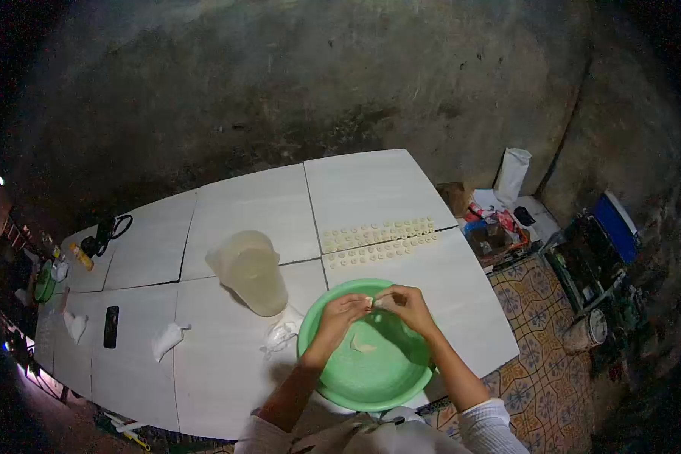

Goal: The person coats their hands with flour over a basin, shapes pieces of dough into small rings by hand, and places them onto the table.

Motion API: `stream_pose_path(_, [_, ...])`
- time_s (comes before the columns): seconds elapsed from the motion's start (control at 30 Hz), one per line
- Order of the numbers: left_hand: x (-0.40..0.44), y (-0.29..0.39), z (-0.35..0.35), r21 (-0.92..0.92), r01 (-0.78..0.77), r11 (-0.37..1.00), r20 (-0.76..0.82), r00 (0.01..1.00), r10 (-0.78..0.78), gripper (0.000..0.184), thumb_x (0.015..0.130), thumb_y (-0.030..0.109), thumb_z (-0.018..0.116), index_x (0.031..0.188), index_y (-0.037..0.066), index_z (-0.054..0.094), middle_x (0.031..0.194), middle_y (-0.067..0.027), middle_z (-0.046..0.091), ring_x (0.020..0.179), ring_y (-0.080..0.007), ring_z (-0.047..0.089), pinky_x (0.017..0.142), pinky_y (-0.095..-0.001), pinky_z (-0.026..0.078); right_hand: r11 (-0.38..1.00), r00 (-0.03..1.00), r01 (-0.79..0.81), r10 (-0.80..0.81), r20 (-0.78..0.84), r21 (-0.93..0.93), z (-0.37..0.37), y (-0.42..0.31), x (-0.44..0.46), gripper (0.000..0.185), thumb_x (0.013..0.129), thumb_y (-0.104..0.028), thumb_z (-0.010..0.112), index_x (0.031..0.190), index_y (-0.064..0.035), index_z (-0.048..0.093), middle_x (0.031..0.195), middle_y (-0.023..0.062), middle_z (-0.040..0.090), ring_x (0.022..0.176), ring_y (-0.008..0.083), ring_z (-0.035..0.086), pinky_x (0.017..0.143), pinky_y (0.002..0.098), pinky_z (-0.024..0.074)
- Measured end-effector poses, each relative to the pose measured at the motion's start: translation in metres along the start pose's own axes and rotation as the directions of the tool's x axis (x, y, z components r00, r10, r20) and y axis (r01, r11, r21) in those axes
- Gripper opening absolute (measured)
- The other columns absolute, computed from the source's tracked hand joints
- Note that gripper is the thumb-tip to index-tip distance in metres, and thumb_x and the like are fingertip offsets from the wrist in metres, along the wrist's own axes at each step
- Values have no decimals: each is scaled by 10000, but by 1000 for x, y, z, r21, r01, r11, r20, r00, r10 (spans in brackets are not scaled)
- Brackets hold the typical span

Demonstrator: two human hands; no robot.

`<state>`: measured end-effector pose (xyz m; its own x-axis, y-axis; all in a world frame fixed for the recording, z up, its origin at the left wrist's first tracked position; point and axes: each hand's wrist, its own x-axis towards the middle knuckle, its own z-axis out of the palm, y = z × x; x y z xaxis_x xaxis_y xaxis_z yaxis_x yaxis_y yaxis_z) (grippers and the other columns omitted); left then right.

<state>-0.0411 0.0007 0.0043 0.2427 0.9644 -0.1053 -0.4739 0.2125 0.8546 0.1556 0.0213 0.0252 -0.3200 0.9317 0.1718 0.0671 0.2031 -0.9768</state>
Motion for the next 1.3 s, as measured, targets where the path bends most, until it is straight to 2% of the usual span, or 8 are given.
stream_pose_path(0.37, [-28,17,27,-12,-25,1000,-12,1000,25,249,918,105,649,1099,-63,613,1011,-121,681,915,-167,661,837,-281,529,990,973,-139,135,-187,-6,17,-25,-35,196,865,-81,653,1014,40,690,857,121,701,789,158,631,739,308,492])
stream_pose_path(0.5, [-32,12,25,-64,-83,994,-18,996,82,271,908,71,648,1143,-54,595,1037,-155,685,938,-177,664,835,-277,528,960,922,60,-159,-354,-274,27,-43,-45,231,853,-53,637,1072,-3,685,968,157,688,888,252,655,821,354,487])
stream_pose_path(0.57, [-38,19,32,137,-97,986,-56,993,106,333,892,47,663,1194,-53,566,986,-144,699,920,-168,668,836,-262,520,751,865,273,-466,-188,-601,26,-33,-53,264,810,-38,667,1072,-20,689,983,172,680,927,317,644,881,382,469])
stream_pose_path(0.9, [-33,15,24,622,-241,745,16,955,295,157,890,33,662,1017,-42,608,895,-106,702,878,-151,670,774,-264,521,869,891,189,-348,-292,-458,39,-46,-66,176,797,-18,683,970,-25,718,921,137,691,842,288,651,928,426,446])
stream_pose_path(0.97, [-23,3,15,355,-380,854,5,914,405,249,953,208,620,992,-38,631,962,-128,702,893,-165,668,786,-274,524,897,889,155,-310,-337,-414,41,-49,-66,170,778,-27,686,945,-2,708,880,139,671,851,284,618,852,381,459])
stream_pose_path(1.03, [-25,11,28,162,-123,979,-37,991,131,503,988,438,503,1146,-30,598,1158,-166,649,1024,-190,627,864,-300,505,867,891,168,-337,-303,-469,44,-48,-69,163,768,-46,704,930,-46,723,922,113,629,914,286,571,866,413,422])
stream_pose_path(1.13, [-21,7,38,-375,204,904,401,915,-40,690,982,564,393,1416,27,391,1413,-160,471,1295,-249,450,1052,-382,379,671,862,222,-474,-180,-708,63,-45,-74,211,732,-146,765,937,-177,729,1017,61,525,1053,288,470,918,473,304])
stream_pose_path(1.3, [-26,-7,47,-339,181,923,318,946,-68,595,995,481,420,1433,81,374,1404,-141,468,1309,-246,440,1084,-361,372,468,855,246,-517,-38,-849,64,-38,-81,292,740,-163,764,1026,-199,712,1229,103,524,1223,344,425,949,539,299])
